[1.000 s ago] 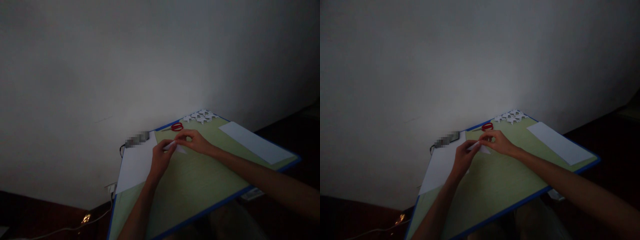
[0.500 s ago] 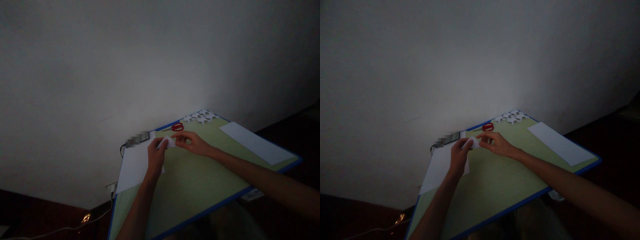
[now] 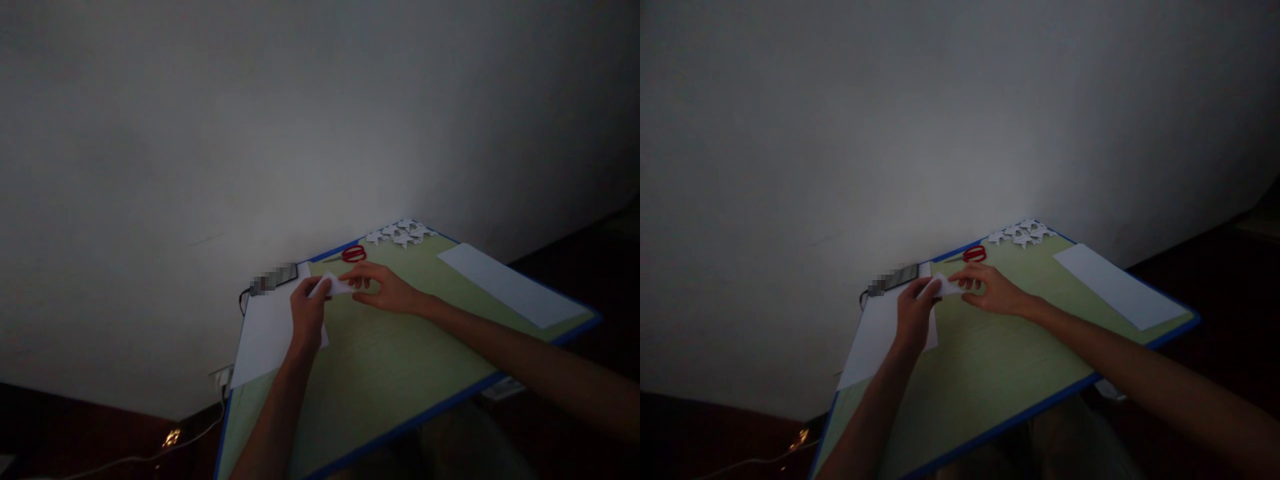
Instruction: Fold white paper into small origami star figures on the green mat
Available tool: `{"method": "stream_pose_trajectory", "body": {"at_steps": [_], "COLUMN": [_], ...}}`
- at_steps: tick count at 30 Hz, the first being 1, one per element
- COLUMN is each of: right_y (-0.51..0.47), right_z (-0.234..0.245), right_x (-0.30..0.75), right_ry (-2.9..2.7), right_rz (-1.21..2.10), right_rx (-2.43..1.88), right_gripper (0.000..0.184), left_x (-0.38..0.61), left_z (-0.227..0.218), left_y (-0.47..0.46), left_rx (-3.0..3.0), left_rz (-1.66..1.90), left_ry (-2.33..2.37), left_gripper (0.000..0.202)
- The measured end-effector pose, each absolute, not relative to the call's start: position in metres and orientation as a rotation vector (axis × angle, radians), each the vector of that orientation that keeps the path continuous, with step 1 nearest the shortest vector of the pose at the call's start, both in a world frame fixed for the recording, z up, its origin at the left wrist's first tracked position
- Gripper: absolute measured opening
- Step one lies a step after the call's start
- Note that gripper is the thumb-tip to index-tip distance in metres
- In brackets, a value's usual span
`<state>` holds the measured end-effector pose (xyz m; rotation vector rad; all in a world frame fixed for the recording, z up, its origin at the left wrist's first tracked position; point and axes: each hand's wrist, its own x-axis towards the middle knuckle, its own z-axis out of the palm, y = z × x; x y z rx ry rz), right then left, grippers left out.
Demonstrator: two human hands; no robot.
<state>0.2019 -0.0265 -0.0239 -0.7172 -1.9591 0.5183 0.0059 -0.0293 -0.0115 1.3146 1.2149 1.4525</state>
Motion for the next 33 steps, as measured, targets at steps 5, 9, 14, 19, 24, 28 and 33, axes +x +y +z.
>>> {"method": "stream_pose_trajectory", "body": {"at_steps": [5, 9, 14, 19, 24, 28, 33], "right_y": [-0.0282, -0.0275, -0.0271, -0.0289, -0.0316, -0.0321, -0.0311], "right_z": [-0.0252, -0.0257, -0.0257, -0.0226, -0.0191, -0.0194, -0.0211], "right_x": [0.2010, 0.2010, 0.2008, 0.2009, 0.2007, 0.2001, 0.2002], "right_ry": [-2.012, -2.023, -2.024, -2.035, -2.026, -2.045, -2.055], "right_rz": [0.504, 0.463, 0.410, 0.328, 0.286, 0.258, 0.243], "right_rx": [-0.662, -0.659, -0.667, -0.684, -0.683, -0.686, -0.680], "right_gripper": [0.047, 0.044, 0.043, 0.045, 0.046, 0.046, 0.047], "left_x": [0.0065, 0.0060, 0.0056, 0.0061, 0.0058, 0.0057, 0.0062], "left_z": [-0.0096, -0.0107, -0.0114, -0.0098, -0.0107, -0.0116, -0.0111], "left_y": [-0.0310, -0.0302, -0.0305, -0.0323, -0.0305, -0.0297, -0.0314], "left_rx": [1.339, 1.337, 1.368, 1.422, 1.452, 1.467, 1.519], "left_rz": [1.393, 1.397, 1.403, 1.374, 1.368, 1.399, 1.420], "left_ry": [1.187, 1.183, 1.189, 1.150, 1.148, 1.175, 1.203], "left_gripper": [0.031, 0.030, 0.030, 0.035, 0.037, 0.035, 0.032]}}
